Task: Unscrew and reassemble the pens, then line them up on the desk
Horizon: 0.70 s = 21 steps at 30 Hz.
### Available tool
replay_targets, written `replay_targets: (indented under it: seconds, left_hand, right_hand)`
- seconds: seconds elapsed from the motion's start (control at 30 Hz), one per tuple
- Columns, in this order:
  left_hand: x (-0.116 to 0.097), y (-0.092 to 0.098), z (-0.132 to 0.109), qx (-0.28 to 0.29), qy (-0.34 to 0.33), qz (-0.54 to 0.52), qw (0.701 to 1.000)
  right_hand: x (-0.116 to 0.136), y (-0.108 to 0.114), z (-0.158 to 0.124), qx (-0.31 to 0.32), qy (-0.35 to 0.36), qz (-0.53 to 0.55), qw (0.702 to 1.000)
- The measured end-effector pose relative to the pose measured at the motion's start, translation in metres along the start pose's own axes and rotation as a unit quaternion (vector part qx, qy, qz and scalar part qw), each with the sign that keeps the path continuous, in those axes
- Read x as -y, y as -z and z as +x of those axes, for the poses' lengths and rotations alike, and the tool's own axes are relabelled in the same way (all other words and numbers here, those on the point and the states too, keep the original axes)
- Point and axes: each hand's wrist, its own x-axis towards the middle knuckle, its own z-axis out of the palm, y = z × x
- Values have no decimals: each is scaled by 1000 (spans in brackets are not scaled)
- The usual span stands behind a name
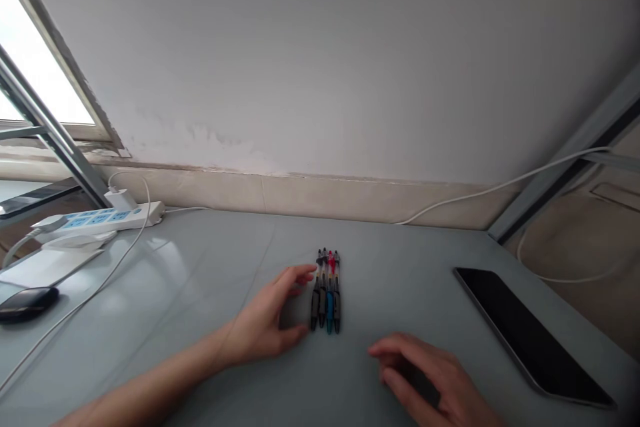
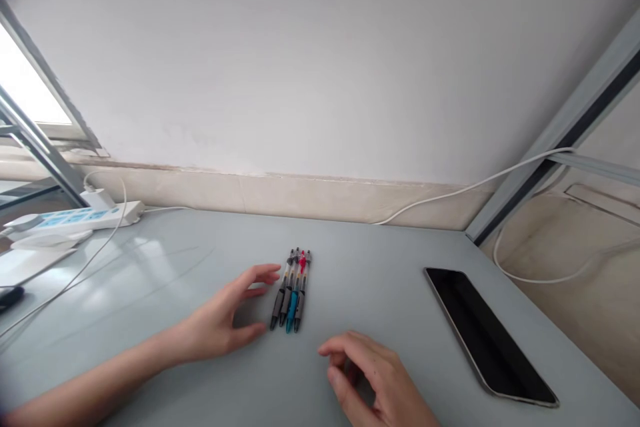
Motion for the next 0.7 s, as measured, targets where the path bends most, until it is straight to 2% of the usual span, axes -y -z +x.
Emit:
replay_targets:
  seconds: [0.1, 0.2, 0.4, 0.7]
  left_hand:
    - [-2, 1, 0, 51, -50, 110, 991]
    - [3, -4, 3, 48, -84, 209, 973]
    - [5, -15, 3, 26, -101, 236, 966]
    - [-6, -21, -4, 87, -104, 280, 950]
  right_hand:
    - [1, 7, 13, 27, 71, -51, 996]
    - [0, 9, 25, 44, 90, -79, 992]
    - [-4, 3, 42, 48, 73, -94, 992]
    - [-7, 3, 41, 58, 75, -106, 990]
